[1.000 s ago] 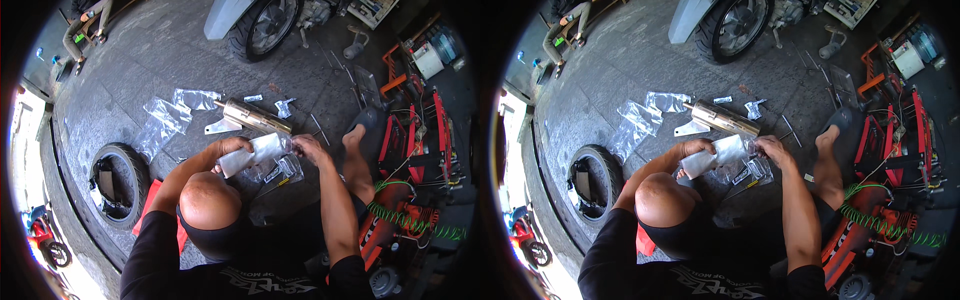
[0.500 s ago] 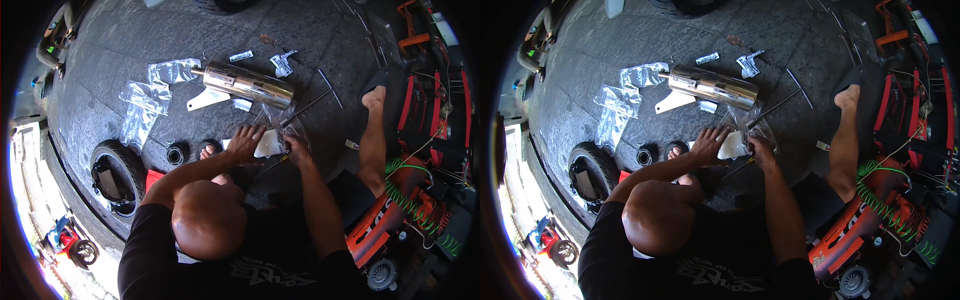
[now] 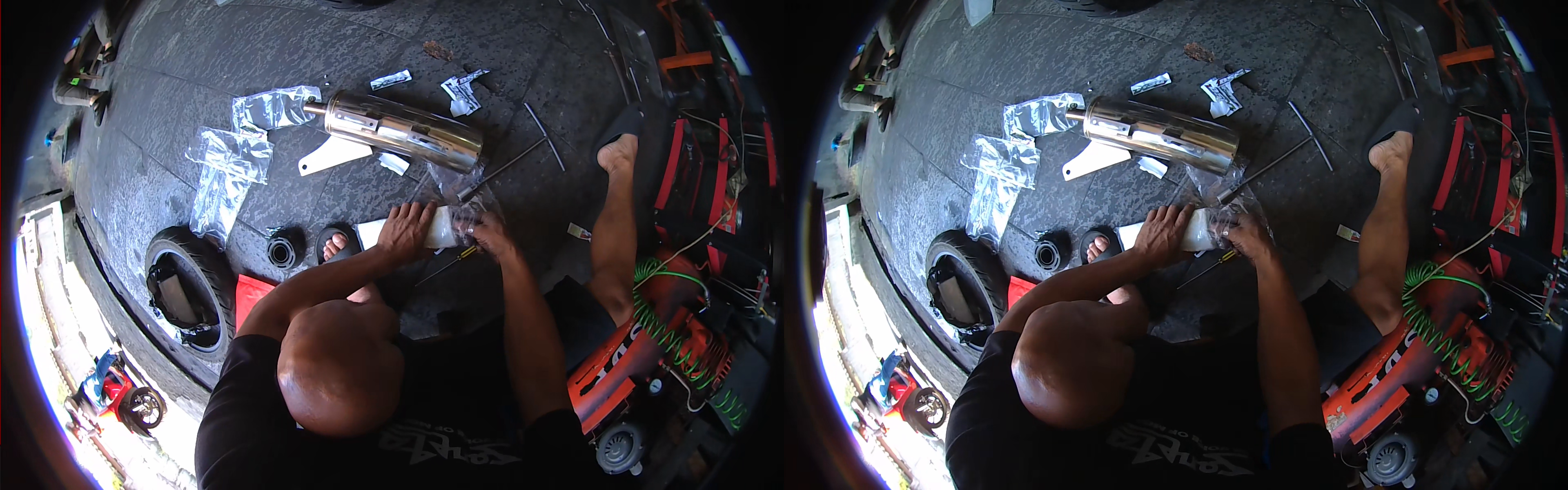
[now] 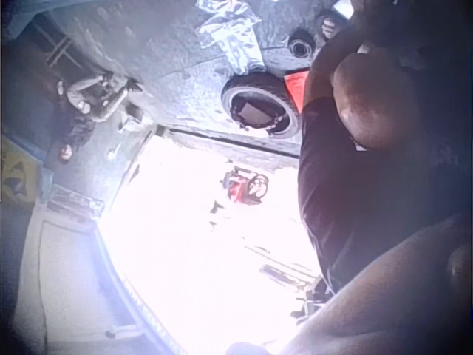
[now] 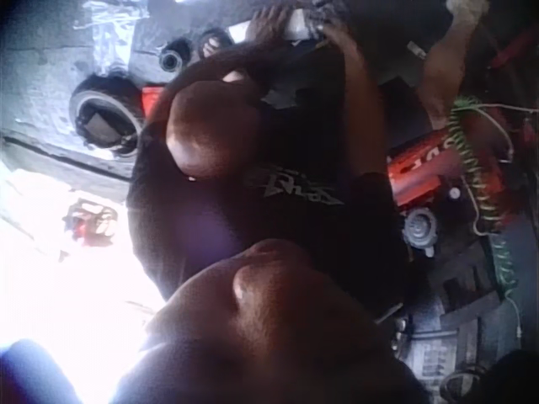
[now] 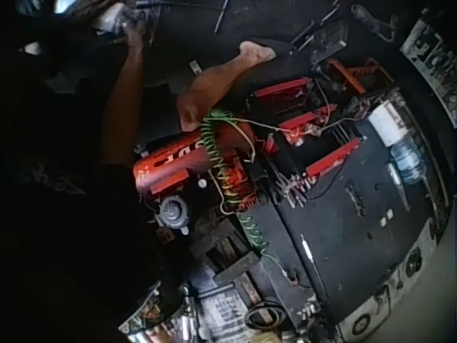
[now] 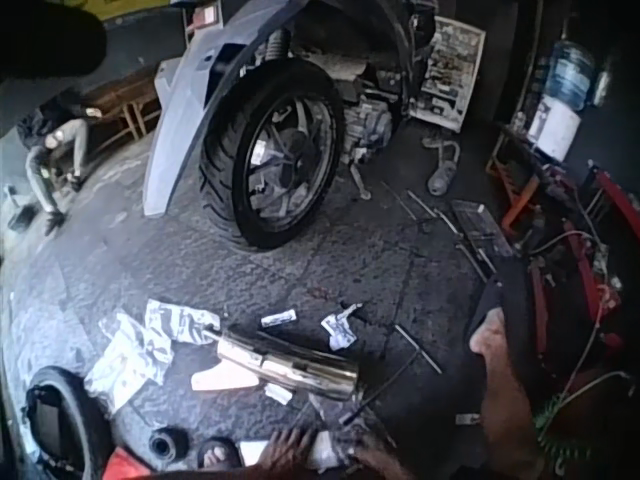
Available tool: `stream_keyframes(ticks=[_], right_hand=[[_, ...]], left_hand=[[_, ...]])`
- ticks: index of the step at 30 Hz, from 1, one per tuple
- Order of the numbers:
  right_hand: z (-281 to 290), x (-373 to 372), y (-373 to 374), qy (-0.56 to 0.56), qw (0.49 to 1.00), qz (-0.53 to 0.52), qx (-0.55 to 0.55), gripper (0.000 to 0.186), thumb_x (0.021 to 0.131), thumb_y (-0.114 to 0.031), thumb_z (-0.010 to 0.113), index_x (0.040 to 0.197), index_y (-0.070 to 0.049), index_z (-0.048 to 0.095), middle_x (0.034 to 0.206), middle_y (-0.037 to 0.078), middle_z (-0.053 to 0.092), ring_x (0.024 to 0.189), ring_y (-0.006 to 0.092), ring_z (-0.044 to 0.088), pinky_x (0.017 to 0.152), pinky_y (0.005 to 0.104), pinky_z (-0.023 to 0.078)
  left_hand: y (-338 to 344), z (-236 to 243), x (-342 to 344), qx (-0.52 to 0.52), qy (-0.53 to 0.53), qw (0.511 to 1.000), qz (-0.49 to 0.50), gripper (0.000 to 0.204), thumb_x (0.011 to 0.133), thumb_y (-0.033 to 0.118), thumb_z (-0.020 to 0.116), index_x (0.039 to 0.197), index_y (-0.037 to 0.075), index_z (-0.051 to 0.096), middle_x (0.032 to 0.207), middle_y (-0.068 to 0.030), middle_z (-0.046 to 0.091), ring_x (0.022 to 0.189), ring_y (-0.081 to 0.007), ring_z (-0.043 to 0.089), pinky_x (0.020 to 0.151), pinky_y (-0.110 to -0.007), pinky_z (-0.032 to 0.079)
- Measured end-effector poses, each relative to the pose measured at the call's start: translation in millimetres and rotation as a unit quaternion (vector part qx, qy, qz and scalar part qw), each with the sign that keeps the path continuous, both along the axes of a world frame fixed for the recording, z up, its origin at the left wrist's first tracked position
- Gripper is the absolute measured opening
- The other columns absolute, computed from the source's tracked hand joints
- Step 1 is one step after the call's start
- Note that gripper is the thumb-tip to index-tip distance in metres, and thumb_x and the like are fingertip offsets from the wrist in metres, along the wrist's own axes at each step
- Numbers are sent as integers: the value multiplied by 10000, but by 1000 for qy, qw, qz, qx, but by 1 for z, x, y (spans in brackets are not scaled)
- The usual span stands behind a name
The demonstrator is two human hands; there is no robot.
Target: The person pushes material into a motorcycle exhaust silencer using a T-wrench, unpacks new fiberglass wool from a plastic wrapper, plugs a power cord into an electrical socket, and packs the fiberglass wool into the silencer by hand.
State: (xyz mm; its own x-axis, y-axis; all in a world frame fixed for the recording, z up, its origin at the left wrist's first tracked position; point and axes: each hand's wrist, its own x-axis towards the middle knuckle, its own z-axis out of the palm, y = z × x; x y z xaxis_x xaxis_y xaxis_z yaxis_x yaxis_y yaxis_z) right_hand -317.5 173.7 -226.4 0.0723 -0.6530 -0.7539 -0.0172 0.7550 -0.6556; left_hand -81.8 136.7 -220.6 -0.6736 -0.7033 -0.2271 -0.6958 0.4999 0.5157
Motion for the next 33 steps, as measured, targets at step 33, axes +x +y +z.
stream_keyframes(ticks=[33], right_hand=[[-26, 8, 28, -94, 987, -116, 60, 266, 833, -264, 805, 945, -58, 679, 744, -18, 602, 600, 98, 560, 528, 264, 417]], left_hand=[[-7, -39, 83, 112, 93, 875, 461, 552, 941, 481, 615, 1067, -50, 701, 900, -222, 710, 836, -341, 690, 828, -433, 523]])
